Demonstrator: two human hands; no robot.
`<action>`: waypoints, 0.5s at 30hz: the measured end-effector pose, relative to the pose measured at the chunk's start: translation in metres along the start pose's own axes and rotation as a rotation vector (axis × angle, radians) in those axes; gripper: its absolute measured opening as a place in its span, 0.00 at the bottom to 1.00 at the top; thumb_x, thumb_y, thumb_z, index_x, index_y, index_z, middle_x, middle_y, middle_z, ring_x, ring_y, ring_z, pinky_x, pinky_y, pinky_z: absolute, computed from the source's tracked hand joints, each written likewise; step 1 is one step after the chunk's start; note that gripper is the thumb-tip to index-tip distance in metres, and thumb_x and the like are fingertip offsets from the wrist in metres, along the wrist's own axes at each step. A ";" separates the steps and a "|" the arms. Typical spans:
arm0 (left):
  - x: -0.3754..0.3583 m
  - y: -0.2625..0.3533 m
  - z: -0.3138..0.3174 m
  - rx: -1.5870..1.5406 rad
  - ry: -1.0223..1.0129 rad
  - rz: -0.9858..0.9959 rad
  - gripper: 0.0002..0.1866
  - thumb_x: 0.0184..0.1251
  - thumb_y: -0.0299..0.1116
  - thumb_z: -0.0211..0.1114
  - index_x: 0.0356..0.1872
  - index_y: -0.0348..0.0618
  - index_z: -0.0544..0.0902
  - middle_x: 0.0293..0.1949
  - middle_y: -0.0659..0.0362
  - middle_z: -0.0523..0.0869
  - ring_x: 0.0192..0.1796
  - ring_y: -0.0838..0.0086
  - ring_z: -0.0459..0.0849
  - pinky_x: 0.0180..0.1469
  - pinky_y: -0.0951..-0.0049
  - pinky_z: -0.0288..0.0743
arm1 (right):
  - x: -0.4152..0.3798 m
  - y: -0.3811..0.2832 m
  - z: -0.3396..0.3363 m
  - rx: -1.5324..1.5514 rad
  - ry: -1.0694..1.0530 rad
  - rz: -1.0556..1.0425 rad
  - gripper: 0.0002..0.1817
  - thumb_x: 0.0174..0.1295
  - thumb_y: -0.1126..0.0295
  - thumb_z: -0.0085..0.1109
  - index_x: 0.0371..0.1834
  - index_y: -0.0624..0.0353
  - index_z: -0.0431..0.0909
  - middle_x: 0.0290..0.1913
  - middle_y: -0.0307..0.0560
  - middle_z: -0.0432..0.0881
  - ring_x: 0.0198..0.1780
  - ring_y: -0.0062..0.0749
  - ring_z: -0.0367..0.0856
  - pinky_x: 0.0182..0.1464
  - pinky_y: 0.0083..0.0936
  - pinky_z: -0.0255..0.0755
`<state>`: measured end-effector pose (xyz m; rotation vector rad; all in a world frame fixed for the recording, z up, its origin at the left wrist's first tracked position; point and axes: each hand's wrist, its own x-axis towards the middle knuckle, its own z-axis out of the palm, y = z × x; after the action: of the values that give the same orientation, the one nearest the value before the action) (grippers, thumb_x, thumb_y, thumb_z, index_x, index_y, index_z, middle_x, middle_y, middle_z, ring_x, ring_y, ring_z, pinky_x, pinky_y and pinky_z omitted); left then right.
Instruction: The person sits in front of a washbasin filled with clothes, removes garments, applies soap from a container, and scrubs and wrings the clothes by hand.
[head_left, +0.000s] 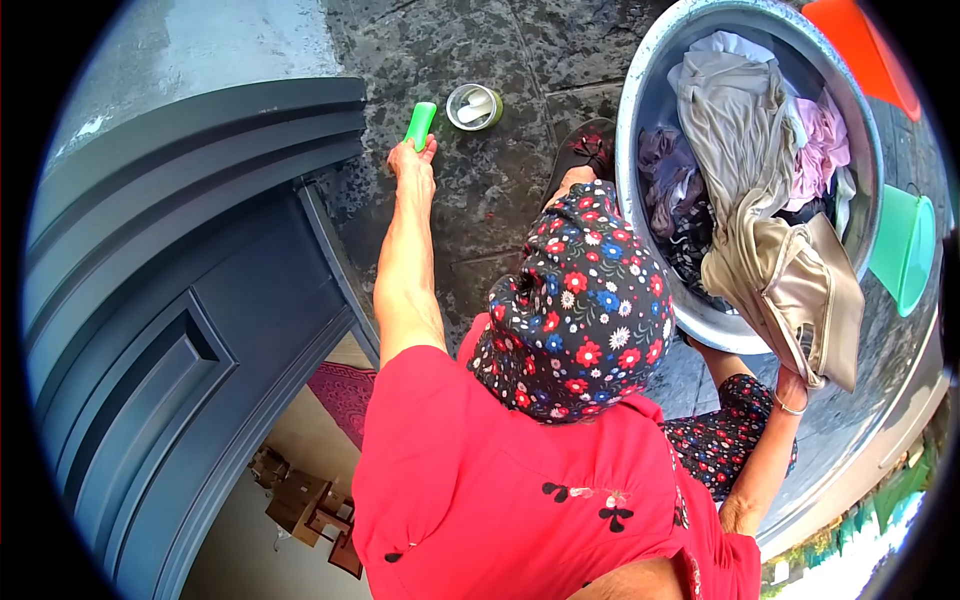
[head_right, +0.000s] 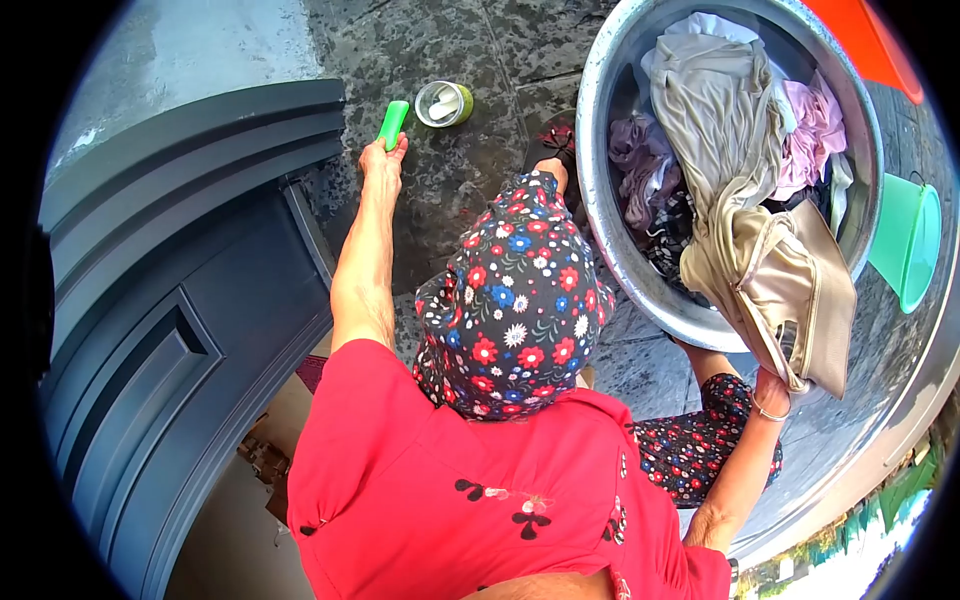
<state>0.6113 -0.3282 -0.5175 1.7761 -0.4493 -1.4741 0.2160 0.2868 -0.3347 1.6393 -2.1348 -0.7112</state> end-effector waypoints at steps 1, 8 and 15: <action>0.001 -0.005 0.002 -0.002 -0.003 0.004 0.12 0.71 0.25 0.46 0.49 0.25 0.68 0.42 0.40 0.78 0.39 0.53 0.83 0.41 0.60 0.82 | 0.000 0.001 0.000 0.001 -0.006 0.000 0.30 0.63 0.62 0.51 0.69 0.55 0.59 0.66 0.51 0.65 0.66 0.51 0.66 0.65 0.50 0.61; 0.008 -0.027 0.000 0.081 0.039 0.019 0.13 0.69 0.25 0.50 0.48 0.25 0.67 0.40 0.39 0.77 0.35 0.52 0.84 0.41 0.57 0.83 | 0.000 0.002 -0.001 -0.002 -0.032 -0.014 0.31 0.63 0.62 0.51 0.69 0.55 0.59 0.66 0.51 0.65 0.66 0.51 0.65 0.66 0.50 0.61; -0.041 -0.008 0.021 1.084 0.348 0.884 0.09 0.58 0.29 0.61 0.38 0.39 0.79 0.40 0.48 0.82 0.42 0.58 0.83 0.44 0.63 0.75 | 0.001 0.003 -0.002 -0.007 -0.038 -0.028 0.31 0.63 0.63 0.51 0.69 0.56 0.58 0.67 0.51 0.64 0.66 0.51 0.65 0.66 0.50 0.60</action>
<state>0.5789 -0.3016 -0.4962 2.0501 -1.7852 -0.2234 0.2142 0.2867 -0.3312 1.6678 -2.1367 -0.7634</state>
